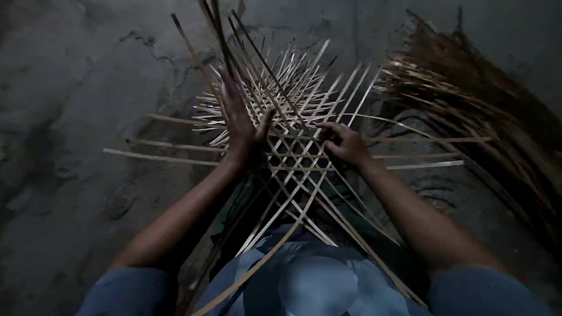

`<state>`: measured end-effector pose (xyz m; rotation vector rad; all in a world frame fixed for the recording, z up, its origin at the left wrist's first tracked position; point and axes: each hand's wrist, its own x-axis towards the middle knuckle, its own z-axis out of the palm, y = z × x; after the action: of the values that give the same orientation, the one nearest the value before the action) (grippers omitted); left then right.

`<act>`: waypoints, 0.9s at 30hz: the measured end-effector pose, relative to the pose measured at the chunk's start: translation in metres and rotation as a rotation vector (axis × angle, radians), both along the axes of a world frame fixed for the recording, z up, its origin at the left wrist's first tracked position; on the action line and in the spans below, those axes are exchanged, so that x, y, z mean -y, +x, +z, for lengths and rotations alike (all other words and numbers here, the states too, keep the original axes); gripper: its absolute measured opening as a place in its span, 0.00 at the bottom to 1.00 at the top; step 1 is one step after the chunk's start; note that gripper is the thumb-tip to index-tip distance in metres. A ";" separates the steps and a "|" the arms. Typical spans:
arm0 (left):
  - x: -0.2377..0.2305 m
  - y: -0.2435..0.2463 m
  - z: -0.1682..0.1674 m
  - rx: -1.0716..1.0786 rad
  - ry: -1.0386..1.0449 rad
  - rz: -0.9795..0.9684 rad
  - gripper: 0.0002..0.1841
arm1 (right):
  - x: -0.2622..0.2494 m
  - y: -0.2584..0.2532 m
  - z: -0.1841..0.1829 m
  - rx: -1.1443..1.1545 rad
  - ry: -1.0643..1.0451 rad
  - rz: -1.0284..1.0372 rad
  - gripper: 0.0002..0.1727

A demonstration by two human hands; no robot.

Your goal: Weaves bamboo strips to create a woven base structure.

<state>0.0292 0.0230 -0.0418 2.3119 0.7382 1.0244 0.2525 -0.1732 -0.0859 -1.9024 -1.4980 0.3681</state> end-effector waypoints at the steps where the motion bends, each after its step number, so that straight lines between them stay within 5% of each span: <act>1: 0.014 -0.004 -0.013 -0.174 0.042 0.035 0.49 | 0.001 0.001 -0.004 0.009 0.019 0.002 0.28; 3: 0.040 -0.015 -0.042 -0.405 0.119 0.034 0.36 | 0.004 0.005 -0.009 0.067 0.048 0.027 0.30; 6: 0.047 -0.021 -0.073 -0.475 0.170 0.099 0.30 | 0.013 0.018 -0.006 0.246 0.101 0.052 0.25; 10: 0.050 -0.020 -0.071 -0.535 0.109 0.169 0.32 | 0.027 0.046 -0.004 0.255 0.022 -0.011 0.18; 15: 0.051 -0.018 -0.067 -0.602 0.052 0.161 0.38 | 0.011 0.049 -0.007 0.120 0.169 0.121 0.09; 27: 0.054 -0.020 -0.067 -0.593 0.069 0.202 0.31 | 0.012 0.045 -0.014 0.072 0.120 0.169 0.17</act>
<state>0.0092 -0.0307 -0.1087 2.6681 1.1948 0.4287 0.2970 -0.1851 -0.1003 -1.7168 -1.6959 0.2808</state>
